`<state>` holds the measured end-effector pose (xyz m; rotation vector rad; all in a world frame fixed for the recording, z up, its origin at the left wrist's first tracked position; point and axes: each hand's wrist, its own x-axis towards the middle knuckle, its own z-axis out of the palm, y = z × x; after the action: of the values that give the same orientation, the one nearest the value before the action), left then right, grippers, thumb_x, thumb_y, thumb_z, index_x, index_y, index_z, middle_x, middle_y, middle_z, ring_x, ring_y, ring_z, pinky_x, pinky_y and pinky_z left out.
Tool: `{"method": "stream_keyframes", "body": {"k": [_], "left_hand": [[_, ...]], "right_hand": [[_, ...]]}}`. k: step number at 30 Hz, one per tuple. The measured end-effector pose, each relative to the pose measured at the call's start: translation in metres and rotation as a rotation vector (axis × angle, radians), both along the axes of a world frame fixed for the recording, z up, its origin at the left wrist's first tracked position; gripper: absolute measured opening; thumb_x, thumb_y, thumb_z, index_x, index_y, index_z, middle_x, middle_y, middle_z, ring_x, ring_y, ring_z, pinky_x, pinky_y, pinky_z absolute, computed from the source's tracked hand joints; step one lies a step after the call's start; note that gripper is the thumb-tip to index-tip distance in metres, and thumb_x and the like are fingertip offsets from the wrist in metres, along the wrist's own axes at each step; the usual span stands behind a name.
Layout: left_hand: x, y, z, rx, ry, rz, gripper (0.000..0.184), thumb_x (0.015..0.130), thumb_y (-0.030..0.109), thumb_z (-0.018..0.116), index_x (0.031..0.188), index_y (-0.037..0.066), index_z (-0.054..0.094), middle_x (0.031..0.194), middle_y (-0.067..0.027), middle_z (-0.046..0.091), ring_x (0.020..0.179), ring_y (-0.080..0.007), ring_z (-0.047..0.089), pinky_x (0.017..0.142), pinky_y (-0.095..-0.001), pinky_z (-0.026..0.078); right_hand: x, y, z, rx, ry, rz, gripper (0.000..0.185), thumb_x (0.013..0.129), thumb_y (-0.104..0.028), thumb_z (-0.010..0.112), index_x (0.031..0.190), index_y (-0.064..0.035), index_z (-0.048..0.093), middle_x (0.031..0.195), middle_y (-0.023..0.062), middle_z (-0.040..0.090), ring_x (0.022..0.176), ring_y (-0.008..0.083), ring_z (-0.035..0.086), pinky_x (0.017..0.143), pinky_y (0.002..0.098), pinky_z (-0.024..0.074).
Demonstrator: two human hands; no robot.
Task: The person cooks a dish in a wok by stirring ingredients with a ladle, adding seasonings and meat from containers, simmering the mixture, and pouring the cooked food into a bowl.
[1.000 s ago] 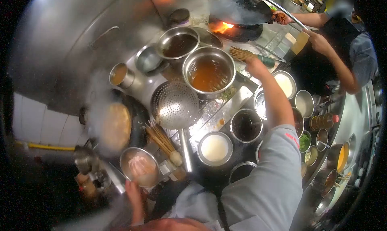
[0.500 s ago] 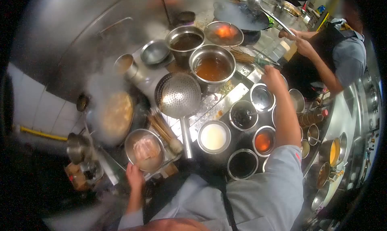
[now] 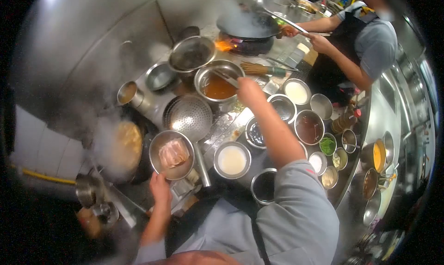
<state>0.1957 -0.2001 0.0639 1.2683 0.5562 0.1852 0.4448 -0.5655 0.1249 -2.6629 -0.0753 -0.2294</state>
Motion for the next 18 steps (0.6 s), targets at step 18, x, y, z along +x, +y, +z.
{"method": "stream_keyframes", "body": {"k": [18], "left_hand": [[0.036,-0.102,0.055,0.334,-0.180,-0.765,0.008,0.096,0.008,0.052,0.098,0.001,0.055,0.091,-0.0033,0.059,0.082,-0.0110,0.053,0.077,-0.0269,0.045]], "right_hand": [[-0.282,0.045,-0.003,0.992,0.005,-0.328,0.025,0.094,-0.022,0.058,0.086,0.0005,0.053,0.079,0.0087,0.061,0.072,0.0136,0.062,0.060,0.0321,0.0527]]}}
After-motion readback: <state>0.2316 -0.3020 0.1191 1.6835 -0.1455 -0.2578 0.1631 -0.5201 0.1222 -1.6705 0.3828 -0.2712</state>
